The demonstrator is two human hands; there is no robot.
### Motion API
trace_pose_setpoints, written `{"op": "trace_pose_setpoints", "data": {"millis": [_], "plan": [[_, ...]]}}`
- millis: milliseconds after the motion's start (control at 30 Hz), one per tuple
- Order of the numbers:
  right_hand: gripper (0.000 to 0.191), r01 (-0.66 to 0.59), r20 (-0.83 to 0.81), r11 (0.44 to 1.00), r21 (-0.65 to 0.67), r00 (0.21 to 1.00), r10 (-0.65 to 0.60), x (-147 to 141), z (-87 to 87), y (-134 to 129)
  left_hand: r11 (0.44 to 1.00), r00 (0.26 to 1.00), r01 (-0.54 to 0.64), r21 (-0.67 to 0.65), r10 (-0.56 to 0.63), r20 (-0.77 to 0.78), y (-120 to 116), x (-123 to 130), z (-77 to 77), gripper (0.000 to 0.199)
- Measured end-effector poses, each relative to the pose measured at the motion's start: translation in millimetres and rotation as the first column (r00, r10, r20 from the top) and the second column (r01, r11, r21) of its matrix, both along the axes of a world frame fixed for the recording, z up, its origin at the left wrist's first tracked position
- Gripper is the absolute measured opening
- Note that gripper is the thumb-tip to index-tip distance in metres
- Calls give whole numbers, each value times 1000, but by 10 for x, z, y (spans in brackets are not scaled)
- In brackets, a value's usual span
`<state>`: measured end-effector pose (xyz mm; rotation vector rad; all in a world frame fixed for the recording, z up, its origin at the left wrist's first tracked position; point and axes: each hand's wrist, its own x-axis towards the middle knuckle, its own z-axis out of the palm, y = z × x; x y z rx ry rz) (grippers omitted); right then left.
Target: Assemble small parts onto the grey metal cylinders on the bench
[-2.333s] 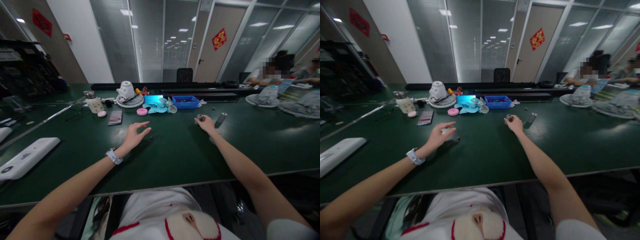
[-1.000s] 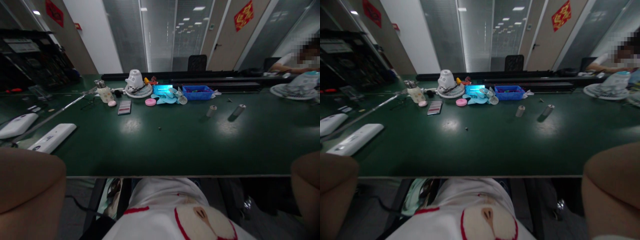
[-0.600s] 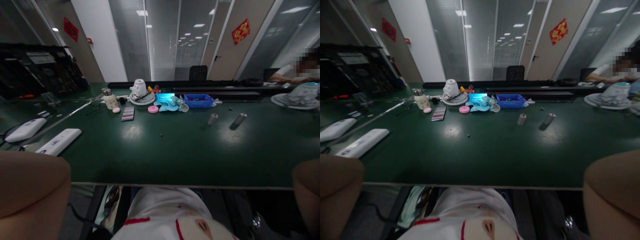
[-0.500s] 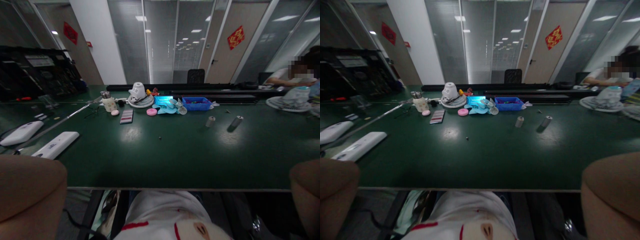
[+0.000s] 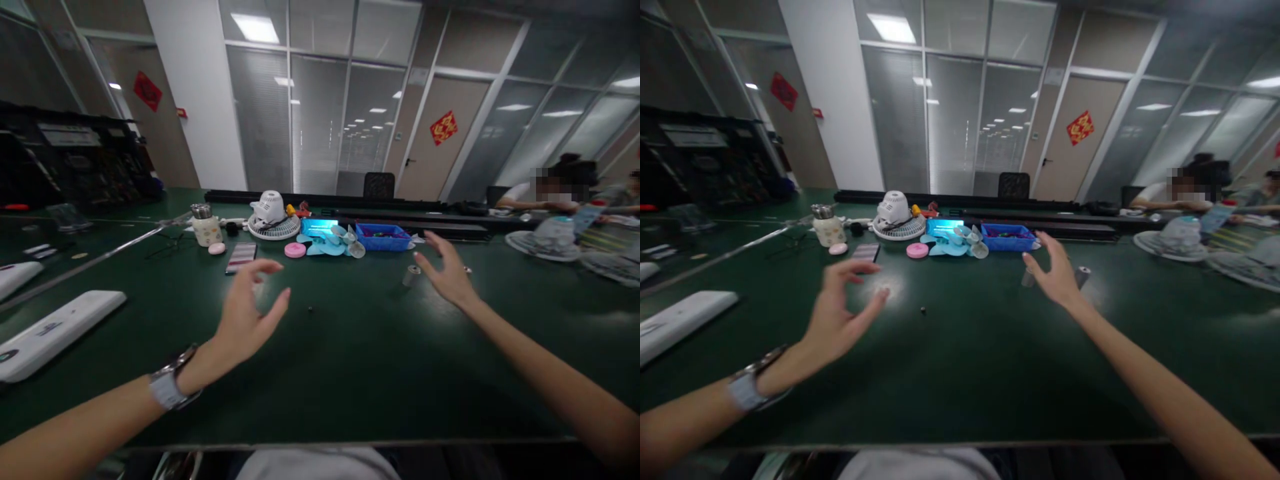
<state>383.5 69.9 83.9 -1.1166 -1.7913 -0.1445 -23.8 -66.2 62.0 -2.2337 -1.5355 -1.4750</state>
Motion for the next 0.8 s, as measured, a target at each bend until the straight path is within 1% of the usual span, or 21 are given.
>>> {"op": "trace_pose_setpoints", "data": {"millis": [67,133,200,267,367,467,533,633,733,800], "plan": [[73,20,-12,996,-92,1000,-21,57,-261,160,986,993,93,-136,-102,-67,211,42,-210,50],[80,77,-68,980,-186,994,-91,117,-542,313,946,972,166,-278,-205,-118,420,93,-426,52],[84,106,-115,955,-278,983,-142,172,-767,421,916,964,188,-355,-241,-113,579,147,-580,58],[85,99,-135,922,-373,978,-160,213,-908,476,907,969,187,-378,-234,-83,663,193,-641,61],[84,69,-182,893,-446,969,-166,260,-1004,523,896,969,209,-391,-242,-38,682,228,-602,64],[80,2,-313,890,-456,936,-163,308,-1058,600,883,968,230,-409,-252,0,669,232,-532,61],[73,-26,-350,885,-466,924,-157,335,-1087,647,870,966,243,-430,-258,23,665,229,-512,62],[63,12,-290,881,-473,942,-169,348,-1100,671,861,963,258,-438,-269,38,666,223,-513,61],[61,67,-242,885,-460,950,-197,325,-1089,653,855,958,276,-439,-280,57,666,212,-521,57],[59,75,-235,887,-455,951,-201,302,-1086,638,845,956,288,-450,-282,81,663,202,-524,54]]}}
